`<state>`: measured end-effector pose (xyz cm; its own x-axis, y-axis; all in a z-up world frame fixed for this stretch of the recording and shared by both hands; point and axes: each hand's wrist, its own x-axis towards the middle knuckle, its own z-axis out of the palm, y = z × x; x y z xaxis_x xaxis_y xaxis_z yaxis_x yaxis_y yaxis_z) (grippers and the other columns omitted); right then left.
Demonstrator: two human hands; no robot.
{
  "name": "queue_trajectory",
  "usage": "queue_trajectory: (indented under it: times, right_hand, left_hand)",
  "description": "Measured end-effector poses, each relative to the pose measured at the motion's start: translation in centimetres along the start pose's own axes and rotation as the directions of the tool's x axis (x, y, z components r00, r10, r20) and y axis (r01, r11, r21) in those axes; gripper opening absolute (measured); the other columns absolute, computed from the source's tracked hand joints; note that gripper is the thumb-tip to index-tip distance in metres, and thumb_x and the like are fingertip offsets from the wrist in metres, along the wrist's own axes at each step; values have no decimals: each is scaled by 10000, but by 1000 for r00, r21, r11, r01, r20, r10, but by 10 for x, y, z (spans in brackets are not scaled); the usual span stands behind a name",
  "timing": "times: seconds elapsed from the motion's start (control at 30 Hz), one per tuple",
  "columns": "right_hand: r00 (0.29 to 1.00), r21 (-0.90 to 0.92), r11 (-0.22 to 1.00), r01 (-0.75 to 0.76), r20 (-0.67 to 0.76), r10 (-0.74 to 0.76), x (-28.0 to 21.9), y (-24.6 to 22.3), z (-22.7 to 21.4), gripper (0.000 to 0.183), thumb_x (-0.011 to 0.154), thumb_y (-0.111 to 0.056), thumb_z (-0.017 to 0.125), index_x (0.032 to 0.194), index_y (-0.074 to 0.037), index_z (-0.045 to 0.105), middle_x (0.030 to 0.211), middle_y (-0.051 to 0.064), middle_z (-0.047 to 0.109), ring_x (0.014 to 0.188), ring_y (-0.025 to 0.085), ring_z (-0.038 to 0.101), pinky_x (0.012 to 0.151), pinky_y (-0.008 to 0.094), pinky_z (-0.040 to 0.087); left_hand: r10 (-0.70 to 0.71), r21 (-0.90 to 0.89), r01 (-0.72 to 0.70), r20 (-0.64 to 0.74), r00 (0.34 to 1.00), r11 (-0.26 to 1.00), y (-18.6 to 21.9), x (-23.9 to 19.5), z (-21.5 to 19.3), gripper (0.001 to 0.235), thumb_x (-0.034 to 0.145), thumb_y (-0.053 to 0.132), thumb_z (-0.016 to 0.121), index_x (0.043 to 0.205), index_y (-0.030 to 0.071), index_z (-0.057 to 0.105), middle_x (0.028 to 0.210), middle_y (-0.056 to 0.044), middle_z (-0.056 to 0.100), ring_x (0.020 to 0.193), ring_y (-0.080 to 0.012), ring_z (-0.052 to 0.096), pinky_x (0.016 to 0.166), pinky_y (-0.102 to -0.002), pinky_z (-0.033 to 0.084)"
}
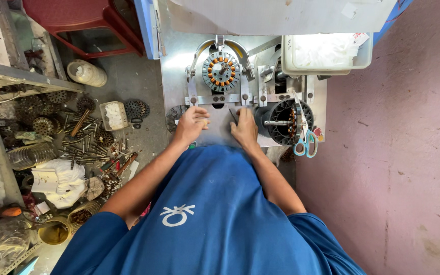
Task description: The person threads wires and secures tape onto a motor stator by hand using scissors to trim excess materials.
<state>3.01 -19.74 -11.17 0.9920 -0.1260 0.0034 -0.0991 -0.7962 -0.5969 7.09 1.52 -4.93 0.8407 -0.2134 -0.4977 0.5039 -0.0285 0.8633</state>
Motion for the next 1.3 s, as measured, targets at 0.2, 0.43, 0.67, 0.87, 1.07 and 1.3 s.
queue_trajectory:
  times: [0.2, 0.43, 0.67, 0.87, 1.07, 1.3]
  right_hand:
    - [983, 38, 987, -153, 105, 149, -7, 47, 42, 358, 808, -67, 757, 1087, -54, 532, 929, 152, 689, 893, 420, 686, 774, 509, 532]
    - [870, 647, 584, -491, 405, 283, 31, 27, 18, 265, 880, 8, 713, 1024, -60, 502, 880, 146, 685, 748, 244, 694, 638, 360, 586]
    - [834, 872, -86, -481, 486, 263, 38, 15, 2, 120, 992, -38, 651, 1083, 39, 634, 1010, 198, 743, 827, 236, 748, 761, 335, 643]
    - [811, 864, -85, -496, 496, 309, 33, 18, 8, 172, 1011, -93, 597, 1111, 28, 667, 1019, 185, 748, 872, 250, 765, 789, 329, 639]
    - [710, 745, 42, -666, 616, 343, 38, 21, 10, 205, 1024, -236, 599, 989, -39, 640, 882, 106, 744, 669, 174, 682, 569, 281, 553]
    - [740, 763, 50, -645, 607, 292, 34, 26, 16, 198, 1022, -220, 641, 946, -38, 657, 768, 54, 677, 615, 146, 624, 534, 262, 494]
  left_hand:
    - [-33, 197, 15, 86, 996, 980, -10, 26, 47, 374, 823, -13, 658, 1194, -41, 623, 1182, -158, 716, 796, -212, 759, 625, -320, 621]
    - [-78, -13, 82, 169, 982, 997, -24, 84, 58, 294, 941, 100, 723, 1185, -63, 727, 902, -163, 742, 605, -144, 648, 476, -296, 538]
    - [-16, -439, 35, 48, 999, 898, 1, 100, 53, 210, 887, 33, 756, 1072, -58, 714, 912, -147, 776, 635, -148, 683, 543, -281, 579]
    - [89, -520, -57, 37, 995, 852, 3, 92, 51, 189, 921, 16, 725, 1100, -29, 688, 958, -154, 773, 709, -166, 717, 614, -300, 616]
    - [58, -540, -34, 26, 998, 841, 5, 96, 45, 183, 916, -27, 689, 1098, -39, 696, 952, -180, 776, 734, -203, 749, 631, -315, 639]
    - [32, -516, -40, -23, 999, 856, 12, 92, 46, 192, 892, -74, 678, 1084, -60, 691, 931, -197, 771, 693, -209, 734, 588, -311, 622]
